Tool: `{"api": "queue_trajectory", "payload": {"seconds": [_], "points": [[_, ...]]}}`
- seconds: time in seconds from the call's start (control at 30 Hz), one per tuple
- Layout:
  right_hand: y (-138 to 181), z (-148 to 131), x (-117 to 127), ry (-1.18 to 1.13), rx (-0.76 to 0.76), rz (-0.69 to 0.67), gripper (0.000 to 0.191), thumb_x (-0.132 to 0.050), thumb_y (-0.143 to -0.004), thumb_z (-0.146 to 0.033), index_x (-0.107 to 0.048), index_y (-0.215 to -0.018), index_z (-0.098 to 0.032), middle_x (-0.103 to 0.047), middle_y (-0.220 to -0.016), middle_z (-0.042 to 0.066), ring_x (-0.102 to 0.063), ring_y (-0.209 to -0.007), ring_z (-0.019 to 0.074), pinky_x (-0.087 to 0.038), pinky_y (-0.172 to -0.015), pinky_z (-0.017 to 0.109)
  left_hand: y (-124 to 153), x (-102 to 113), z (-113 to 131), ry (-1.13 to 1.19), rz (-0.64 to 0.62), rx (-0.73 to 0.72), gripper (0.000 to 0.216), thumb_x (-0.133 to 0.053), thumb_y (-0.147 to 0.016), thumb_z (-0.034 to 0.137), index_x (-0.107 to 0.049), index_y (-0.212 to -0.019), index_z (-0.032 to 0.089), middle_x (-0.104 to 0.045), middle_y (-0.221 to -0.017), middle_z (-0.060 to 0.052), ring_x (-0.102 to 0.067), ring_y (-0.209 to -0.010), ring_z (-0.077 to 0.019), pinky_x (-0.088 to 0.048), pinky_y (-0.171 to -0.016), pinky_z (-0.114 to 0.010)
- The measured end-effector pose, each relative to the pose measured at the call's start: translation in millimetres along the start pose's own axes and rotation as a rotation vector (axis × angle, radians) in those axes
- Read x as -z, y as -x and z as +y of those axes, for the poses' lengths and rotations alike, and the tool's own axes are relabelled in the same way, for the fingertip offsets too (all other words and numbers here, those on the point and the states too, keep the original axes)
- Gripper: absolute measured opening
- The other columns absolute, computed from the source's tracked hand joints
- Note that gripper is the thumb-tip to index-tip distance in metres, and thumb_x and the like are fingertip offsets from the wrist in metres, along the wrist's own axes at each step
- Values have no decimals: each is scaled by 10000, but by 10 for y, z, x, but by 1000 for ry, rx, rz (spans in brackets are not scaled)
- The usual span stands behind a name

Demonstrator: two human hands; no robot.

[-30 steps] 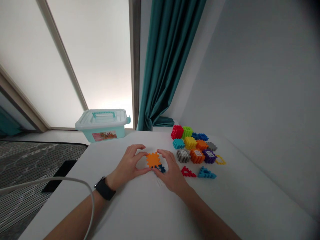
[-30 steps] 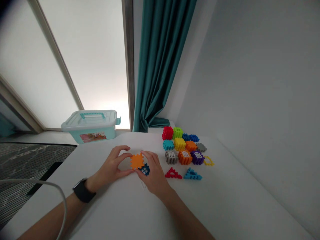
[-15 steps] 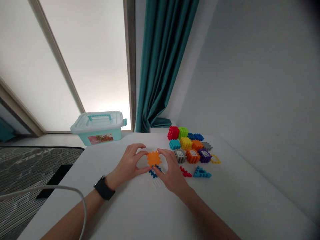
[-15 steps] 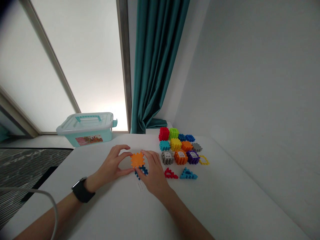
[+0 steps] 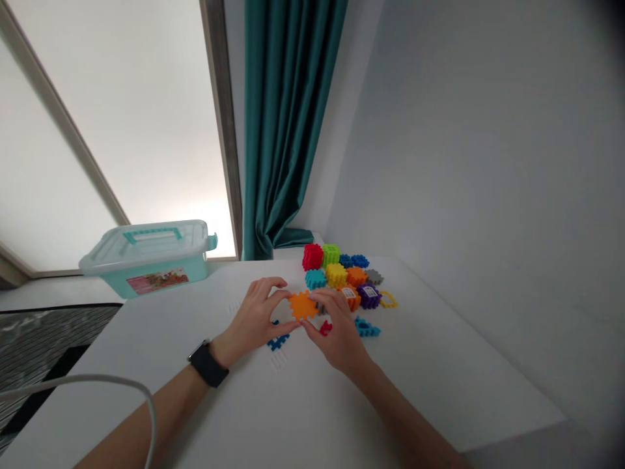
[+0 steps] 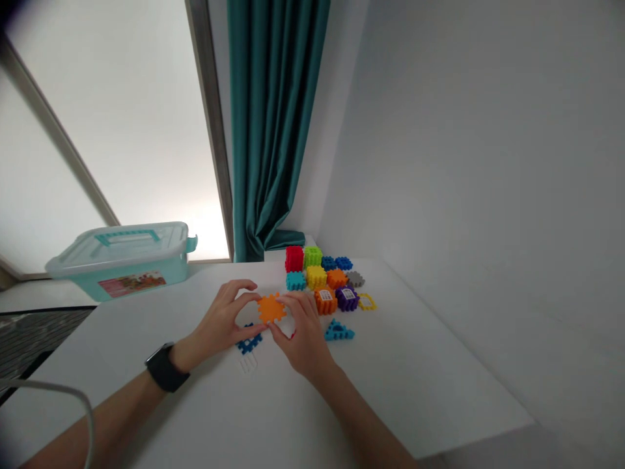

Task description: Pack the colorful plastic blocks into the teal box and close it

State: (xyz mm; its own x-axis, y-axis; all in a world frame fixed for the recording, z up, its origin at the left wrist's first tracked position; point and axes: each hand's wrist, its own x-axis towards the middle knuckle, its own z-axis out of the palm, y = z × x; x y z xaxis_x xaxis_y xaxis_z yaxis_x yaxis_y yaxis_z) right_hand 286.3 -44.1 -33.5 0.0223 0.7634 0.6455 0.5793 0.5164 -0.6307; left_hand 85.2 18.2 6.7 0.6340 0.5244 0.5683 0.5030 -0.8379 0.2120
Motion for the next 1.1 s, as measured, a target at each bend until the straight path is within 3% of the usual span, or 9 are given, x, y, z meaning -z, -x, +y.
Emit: {"api": "queue_trajectory", "payload": {"seconds": [0.3, 0.43, 0.63, 0.87, 1.1], "points": [[50, 372, 374, 97, -51, 57, 281, -675, -818, -219, -593, -1084, -253, -621, -1161, 95, -557, -1136, 287, -445, -1032, 519, -284, -353, 140, 78, -81, 55, 468, -642, -883, 406, -529, -1290, 205, -596, -1203, -126, -559, -1129, -293, -460, -959, -464], [52, 653, 554, 124, -104, 97, 221, -658, -819, -254, -605, -1033, -246, -630, -1152, 96, -561, -1139, 288, -433, -1036, 526, -236, -485, 52, 83, -50, 128, 365, -529, -945, 318, -510, -1286, 191, -603, -1201, -130, -578, -1119, -278, -472, -946, -453], [-34, 1206, 756, 139, -183, 140, 194, -636, -801, -281, -603, -986, -232, -650, -1114, 92, -567, -1124, 283, -441, -1012, 512, -110, -617, -106, 93, -64, 193, 324, -512, -945, 331, -539, -1235, 189, -629, -1159, -127, -614, -1077, -278, -504, -922, -461], [-215, 1742, 877, 190, -280, 74, 181, -634, -790, -325, -598, -930, -217, -669, -1035, 74, -587, -1025, 251, -452, -957, 458, -65, -686, -178, 133, -95, 205, 321, -508, -946, 329, -531, -1238, 198, -621, -1137, -121, -631, -1037, -266, -540, -895, -450], [-335, 1953, 846, 246, -326, 10, 162, -639, -769, -332, -605, -884, -223, -676, -1006, 60, -585, -1011, 248, -440, -967, 451, -62, -697, -182, 156, -91, 226, 322, -515, -938, 327, -533, -1239, 212, -621, -1134, -111, -641, -1007, -258, -555, -890, -453]]}}
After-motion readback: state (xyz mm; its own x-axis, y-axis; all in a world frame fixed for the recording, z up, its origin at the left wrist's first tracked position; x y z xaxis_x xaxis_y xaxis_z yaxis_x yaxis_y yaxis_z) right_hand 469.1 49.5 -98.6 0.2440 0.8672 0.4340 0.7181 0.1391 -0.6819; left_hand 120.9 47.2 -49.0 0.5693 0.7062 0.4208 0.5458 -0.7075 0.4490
